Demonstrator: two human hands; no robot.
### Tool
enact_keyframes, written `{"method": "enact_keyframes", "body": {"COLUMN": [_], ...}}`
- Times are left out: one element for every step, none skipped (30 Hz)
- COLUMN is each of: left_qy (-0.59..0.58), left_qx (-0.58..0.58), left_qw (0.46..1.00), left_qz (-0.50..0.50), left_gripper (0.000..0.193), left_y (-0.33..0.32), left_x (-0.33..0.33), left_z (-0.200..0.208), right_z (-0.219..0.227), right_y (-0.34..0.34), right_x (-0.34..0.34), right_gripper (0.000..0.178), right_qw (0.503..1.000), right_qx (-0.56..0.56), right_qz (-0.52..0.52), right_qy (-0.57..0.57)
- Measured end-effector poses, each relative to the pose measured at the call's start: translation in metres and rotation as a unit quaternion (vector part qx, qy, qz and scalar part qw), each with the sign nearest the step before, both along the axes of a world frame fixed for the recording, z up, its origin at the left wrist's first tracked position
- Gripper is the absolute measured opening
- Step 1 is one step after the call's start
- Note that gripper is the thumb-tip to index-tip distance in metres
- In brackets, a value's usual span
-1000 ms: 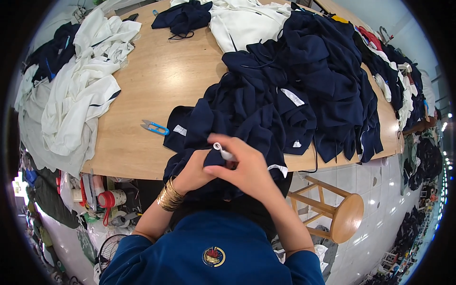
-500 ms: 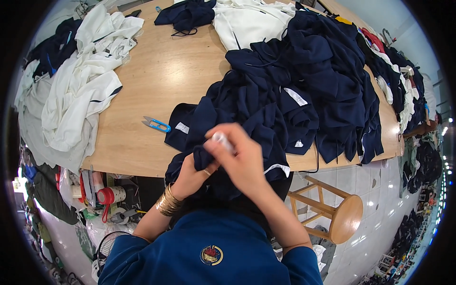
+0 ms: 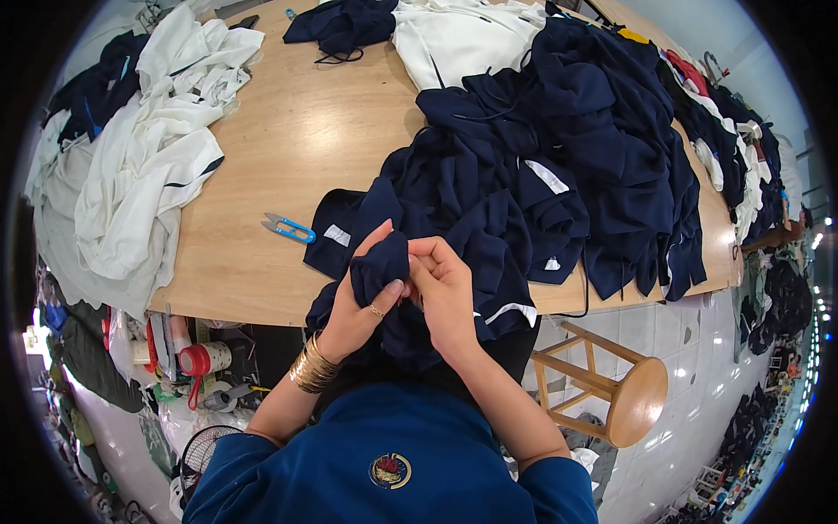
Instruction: Trimming loose threads from navy blue garments using thread nippers.
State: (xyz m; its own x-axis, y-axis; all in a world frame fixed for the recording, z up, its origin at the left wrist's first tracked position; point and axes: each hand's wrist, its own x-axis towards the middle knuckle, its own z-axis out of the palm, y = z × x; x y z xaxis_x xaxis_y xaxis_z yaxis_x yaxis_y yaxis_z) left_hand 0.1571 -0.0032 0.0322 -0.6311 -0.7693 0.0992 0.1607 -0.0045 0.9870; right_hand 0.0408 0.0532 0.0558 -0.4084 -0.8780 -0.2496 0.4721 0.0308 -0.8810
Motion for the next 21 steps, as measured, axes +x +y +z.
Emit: {"method": "enact_keyframes", "body": {"left_qy": [-0.001,-0.013,-0.024,-0.024,-0.051,-0.077,-0.076,-0.067,-0.059,-0.058,-0.043,-0.028,-0.027,-0.041,-0.055,-0.056,-0.042,-0.028,-0.027,-0.021,-0.016], "left_qx": [0.001,0.012,0.022,0.022,0.023,0.025,0.024,0.022,0.019,0.019,-0.002,-0.022,-0.023,0.026,0.075,0.075,0.084,0.093,0.093,0.107,0.121], "left_qw": [1.0,1.0,0.999,0.999,0.997,0.994,0.994,0.995,0.997,0.997,0.999,0.999,0.999,0.999,0.996,0.996,0.996,0.995,0.995,0.994,0.992], "left_qz": [-0.001,-0.015,-0.03,-0.03,-0.055,-0.08,-0.081,-0.066,-0.051,-0.052,-0.017,0.017,0.017,0.011,0.006,0.007,0.002,-0.002,-0.003,-0.019,-0.035], "left_gripper": [0.052,0.051,0.05,0.05,0.046,0.042,0.042,0.036,0.03,0.03,0.027,0.023,0.023,0.023,0.022,0.022,0.023,0.024,0.024,0.026,0.029], "left_y": [-0.003,-0.008,-0.011,-0.012,-0.014,-0.015,-0.015,-0.014,-0.013,-0.011,-0.009,-0.008,-0.009,-0.01,-0.011,-0.012,-0.013,-0.013,-0.013,-0.013,-0.011], "left_x": [-0.001,-0.001,0.0,0.002,0.005,0.005,0.004,0.003,0.001,-0.002,-0.005,-0.007,-0.006,-0.004,-0.002,0.0,0.001,0.004,0.005,0.006,0.006], "left_z": [0.001,0.004,0.005,0.003,-0.002,-0.005,-0.006,-0.007,-0.007,-0.009,-0.011,-0.013,-0.014,-0.016,-0.017,-0.019,-0.02,-0.022,-0.021,-0.02,-0.019], "right_z": [-0.001,0.0,0.003,0.006,0.008,0.009,0.01,0.01,0.009,0.006,0.003,0.005,0.008,0.01,0.006,0.007,0.009,0.01,0.015,0.016,0.013], "right_y": [0.003,0.004,0.005,0.005,0.003,0.003,0.003,0.004,0.004,0.004,0.004,0.005,0.007,0.008,0.011,0.014,0.018,0.02,0.02,0.019,0.012], "right_x": [-0.001,-0.002,-0.003,-0.004,-0.007,-0.011,-0.015,-0.017,-0.015,-0.009,-0.007,-0.007,-0.008,-0.01,-0.015,-0.02,-0.026,-0.032,-0.04,-0.047,-0.05], "right_gripper": [0.009,0.009,0.01,0.012,0.015,0.015,0.015,0.016,0.016,0.017,0.019,0.019,0.018,0.017,0.016,0.016,0.016,0.017,0.02,0.022,0.023], "right_qw": [0.997,0.997,0.992,0.982,0.979,0.979,0.985,0.989,0.989,0.991,0.991,0.991,0.977,0.956,0.967,0.967,0.963,0.955,0.961,0.976,0.981], "right_qx": [-0.013,-0.012,0.015,0.041,0.062,0.062,0.068,0.073,0.073,0.069,0.066,0.066,0.086,0.104,0.081,0.081,0.087,0.093,0.083,0.077,0.061], "right_qz": [0.011,0.01,0.032,0.054,0.064,0.063,0.077,0.091,0.089,0.059,0.028,0.028,0.018,0.008,0.025,0.027,0.09,0.154,0.149,0.124,0.081], "right_qy": [0.072,0.072,0.123,0.174,0.182,0.183,0.137,0.09,0.091,0.101,0.111,0.111,0.194,0.275,0.241,0.24,0.239,0.236,0.215,0.163,0.167]}}
